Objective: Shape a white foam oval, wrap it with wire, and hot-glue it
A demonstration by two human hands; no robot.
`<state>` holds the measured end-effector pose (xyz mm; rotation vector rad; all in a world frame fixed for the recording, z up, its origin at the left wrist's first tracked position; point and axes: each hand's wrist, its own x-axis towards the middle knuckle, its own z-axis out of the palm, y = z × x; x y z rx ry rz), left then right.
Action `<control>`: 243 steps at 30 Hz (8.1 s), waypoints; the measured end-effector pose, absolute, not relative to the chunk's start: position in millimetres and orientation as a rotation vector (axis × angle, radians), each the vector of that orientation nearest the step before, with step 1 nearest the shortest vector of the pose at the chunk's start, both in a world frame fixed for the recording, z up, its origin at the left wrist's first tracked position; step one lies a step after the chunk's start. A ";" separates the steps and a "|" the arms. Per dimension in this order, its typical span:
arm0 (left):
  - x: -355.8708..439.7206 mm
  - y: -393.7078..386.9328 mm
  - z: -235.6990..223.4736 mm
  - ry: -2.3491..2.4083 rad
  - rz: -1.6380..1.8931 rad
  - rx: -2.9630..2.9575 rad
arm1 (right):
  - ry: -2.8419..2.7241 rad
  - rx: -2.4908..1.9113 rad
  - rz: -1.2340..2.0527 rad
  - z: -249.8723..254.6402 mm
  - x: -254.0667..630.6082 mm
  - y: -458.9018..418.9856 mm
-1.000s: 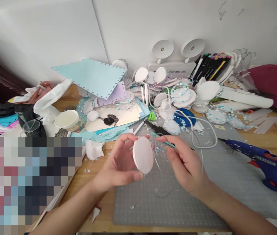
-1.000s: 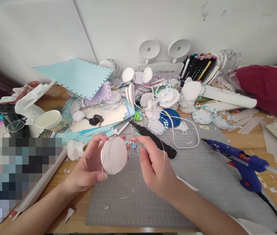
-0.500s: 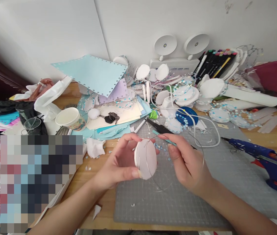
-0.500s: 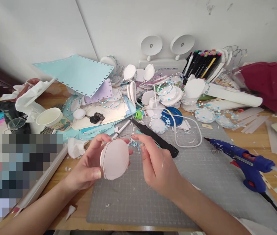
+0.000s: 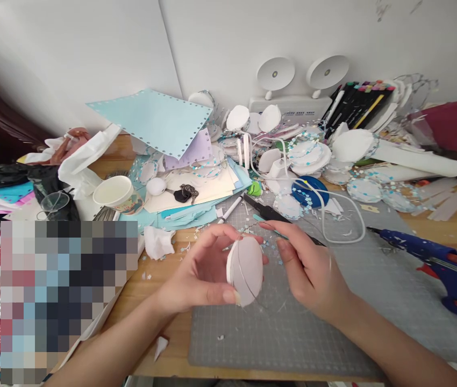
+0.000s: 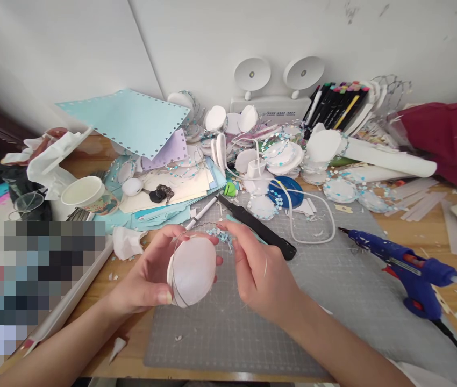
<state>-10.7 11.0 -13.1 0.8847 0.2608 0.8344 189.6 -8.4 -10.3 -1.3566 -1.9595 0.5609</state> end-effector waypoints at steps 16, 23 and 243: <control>-10.6 11.0 -13.1 0.254 0.869 0.926 | -1.835 -1.484 0.714 -16.1 189.4 -5.7; -10.0 9.9 -10.7 0.355 0.934 0.935 | -1.722 -1.549 0.753 -17.7 188.8 -5.7; -5.6 4.9 -20.5 0.376 0.628 0.449 | -2.267 -0.549 0.087 -2.4 183.8 -17.5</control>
